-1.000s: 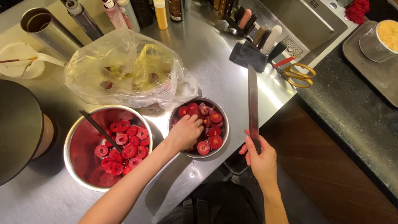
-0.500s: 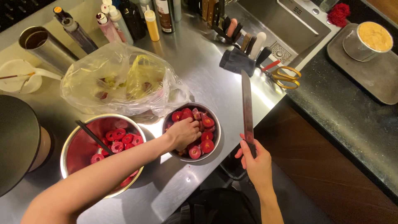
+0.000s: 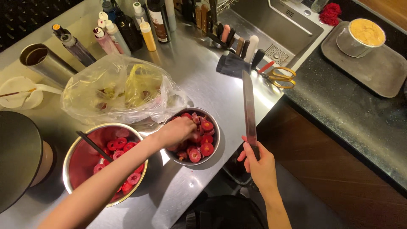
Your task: Peel and remove pits from cherries or similar small fruits using a kitchen knife.
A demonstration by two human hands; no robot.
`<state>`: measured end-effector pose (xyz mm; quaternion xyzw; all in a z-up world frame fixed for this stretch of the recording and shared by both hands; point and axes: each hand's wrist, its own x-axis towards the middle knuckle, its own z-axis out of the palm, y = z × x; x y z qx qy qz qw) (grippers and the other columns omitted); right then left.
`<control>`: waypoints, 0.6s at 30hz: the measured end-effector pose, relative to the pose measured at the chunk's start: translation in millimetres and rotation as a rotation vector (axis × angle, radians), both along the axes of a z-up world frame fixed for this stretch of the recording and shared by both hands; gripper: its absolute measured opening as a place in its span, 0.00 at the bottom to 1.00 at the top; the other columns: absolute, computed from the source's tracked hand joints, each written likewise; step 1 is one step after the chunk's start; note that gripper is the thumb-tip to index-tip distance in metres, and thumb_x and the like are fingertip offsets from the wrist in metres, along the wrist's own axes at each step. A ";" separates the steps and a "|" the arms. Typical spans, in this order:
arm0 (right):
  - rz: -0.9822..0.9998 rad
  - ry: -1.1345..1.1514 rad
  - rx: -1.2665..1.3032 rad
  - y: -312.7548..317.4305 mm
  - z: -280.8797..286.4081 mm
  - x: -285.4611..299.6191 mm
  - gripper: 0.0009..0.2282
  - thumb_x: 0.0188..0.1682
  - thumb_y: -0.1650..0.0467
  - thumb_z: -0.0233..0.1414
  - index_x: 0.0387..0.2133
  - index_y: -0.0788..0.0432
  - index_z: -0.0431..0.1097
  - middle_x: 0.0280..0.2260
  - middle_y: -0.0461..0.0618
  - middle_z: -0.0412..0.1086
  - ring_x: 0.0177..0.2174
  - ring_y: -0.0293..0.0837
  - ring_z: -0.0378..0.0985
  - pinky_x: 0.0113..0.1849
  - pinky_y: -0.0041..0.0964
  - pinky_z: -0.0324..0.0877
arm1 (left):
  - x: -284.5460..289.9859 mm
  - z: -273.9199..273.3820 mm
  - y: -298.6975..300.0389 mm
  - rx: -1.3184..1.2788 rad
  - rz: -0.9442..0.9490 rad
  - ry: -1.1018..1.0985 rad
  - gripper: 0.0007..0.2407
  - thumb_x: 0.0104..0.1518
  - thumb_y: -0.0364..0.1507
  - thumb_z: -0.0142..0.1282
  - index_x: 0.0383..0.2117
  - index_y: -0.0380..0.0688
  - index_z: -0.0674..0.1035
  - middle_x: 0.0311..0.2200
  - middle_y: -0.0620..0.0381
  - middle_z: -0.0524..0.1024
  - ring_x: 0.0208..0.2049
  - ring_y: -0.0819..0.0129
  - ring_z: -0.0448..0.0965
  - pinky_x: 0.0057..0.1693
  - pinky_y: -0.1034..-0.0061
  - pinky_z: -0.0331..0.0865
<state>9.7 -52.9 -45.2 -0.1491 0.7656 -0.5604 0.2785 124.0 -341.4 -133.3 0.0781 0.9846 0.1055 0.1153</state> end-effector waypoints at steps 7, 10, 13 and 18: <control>0.062 -0.049 -0.088 10.7 2.5 -2.2 0.16 0.54 0.67 0.49 0.52 0.64 0.73 0.19 0.45 0.70 0.14 0.31 0.59 0.19 0.27 0.55 | 8.8 31.8 41.0 1.360 0.897 0.198 0.14 0.63 0.36 0.54 0.41 0.35 0.81 0.33 0.59 0.82 0.33 0.72 0.82 0.43 0.77 0.75; 0.116 -0.047 -0.184 23.6 5.1 -2.6 0.18 0.56 0.66 0.47 0.54 0.64 0.72 0.20 0.45 0.70 0.16 0.30 0.60 0.21 0.25 0.56 | 12.9 44.2 67.0 1.587 0.965 0.314 0.14 0.66 0.35 0.53 0.42 0.33 0.81 0.32 0.58 0.78 0.34 0.75 0.79 0.41 0.80 0.69; 0.185 0.004 -0.338 43.2 12.2 -8.2 0.20 0.59 0.65 0.43 0.58 0.64 0.69 0.24 0.44 0.69 0.19 0.29 0.60 0.24 0.24 0.56 | -2.1 92.8 105.0 1.758 0.938 0.487 0.12 0.65 0.32 0.54 0.46 0.35 0.80 0.33 0.55 0.77 0.33 0.72 0.78 0.41 0.77 0.69; 0.314 0.416 -0.418 75.1 65.4 -25.2 0.22 0.63 0.63 0.41 0.64 0.64 0.64 0.33 0.46 0.68 0.28 0.34 0.66 0.32 0.28 0.63 | -53.0 99.1 179.3 2.079 0.787 0.669 0.13 0.65 0.30 0.54 0.49 0.32 0.74 0.42 0.52 0.80 0.39 0.68 0.81 0.52 0.71 0.76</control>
